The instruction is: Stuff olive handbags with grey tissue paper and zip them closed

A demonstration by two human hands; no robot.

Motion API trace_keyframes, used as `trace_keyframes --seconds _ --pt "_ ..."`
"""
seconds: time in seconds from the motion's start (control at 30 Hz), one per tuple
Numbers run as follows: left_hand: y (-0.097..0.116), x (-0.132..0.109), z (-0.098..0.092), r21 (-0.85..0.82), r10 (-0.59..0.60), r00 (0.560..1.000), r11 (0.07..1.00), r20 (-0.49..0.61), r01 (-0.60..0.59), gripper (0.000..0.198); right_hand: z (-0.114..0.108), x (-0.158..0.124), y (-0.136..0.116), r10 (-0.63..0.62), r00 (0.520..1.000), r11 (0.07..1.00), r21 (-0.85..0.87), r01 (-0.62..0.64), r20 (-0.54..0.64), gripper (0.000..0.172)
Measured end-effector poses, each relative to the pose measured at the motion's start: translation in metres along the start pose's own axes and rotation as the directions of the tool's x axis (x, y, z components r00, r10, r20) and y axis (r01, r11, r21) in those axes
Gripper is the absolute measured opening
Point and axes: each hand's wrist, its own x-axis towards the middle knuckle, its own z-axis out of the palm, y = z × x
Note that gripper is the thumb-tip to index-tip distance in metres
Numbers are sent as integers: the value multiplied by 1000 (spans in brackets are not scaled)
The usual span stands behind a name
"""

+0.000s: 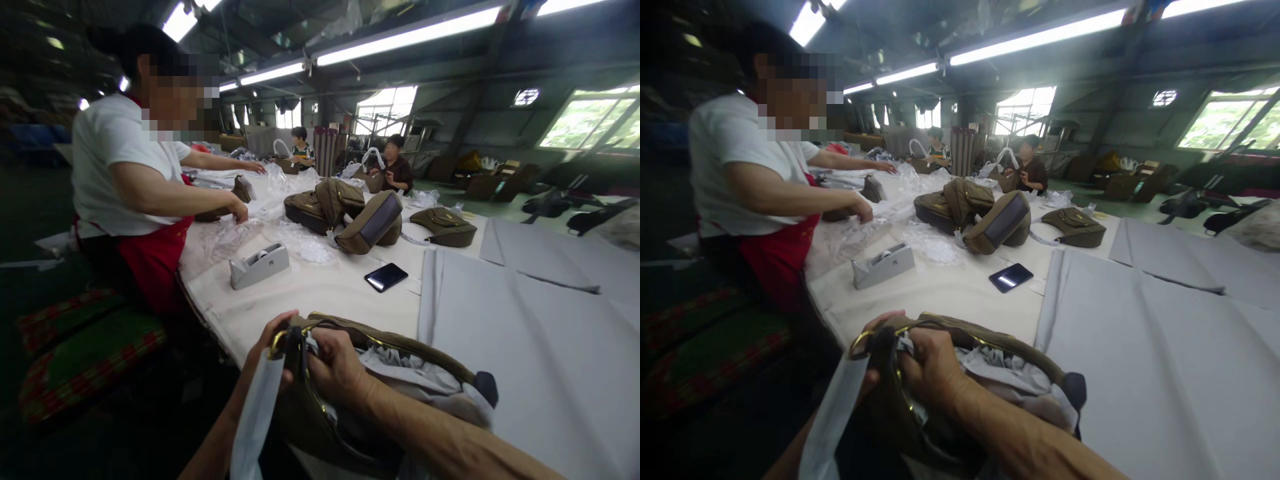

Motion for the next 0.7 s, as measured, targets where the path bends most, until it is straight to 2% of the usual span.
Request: trace_keyframes --seconds 0.07,0.1,0.13,0.23,0.37,0.47,0.53,0.63,0.7 --pt "-4 3 -5 56 -32 999 998 27 31 71 7 4 3 -44 999 997 55 45 -28 10" --pt "-7 3 -8 95 -49 999 994 10 48 65 10 7 3 -67 998 997 39 68 -21 6" --pt "-11 3 -11 134 -59 998 989 -28 62 58 13 10 2 -86 996 996 2 86 12 9" --pt "-20 0 -19 224 -39 984 972 -172 78 37 6 14 -9 -45 978 972 -218 90 202 28" --pt "-23 -4 -23 315 -6 969 945 -246 85 31 -24 4 -33 23 942 791 -583 188 335 23" --pt "-20 0 -17 320 15 975 946 -223 59 29 -35 -9 -33 176 858 696 -678 238 483 11" --pt "-17 5 -12 314 59 982 950 -178 0 26 -34 -15 -24 264 809 670 -703 238 525 12" --pt "-10 13 -11 316 90 988 948 -123 -47 29 -37 -17 -16 229 828 693 -682 231 513 15" --pt "-4 17 -13 318 36 996 948 -76 -11 39 -46 -15 -19 182 858 794 -587 159 480 15"
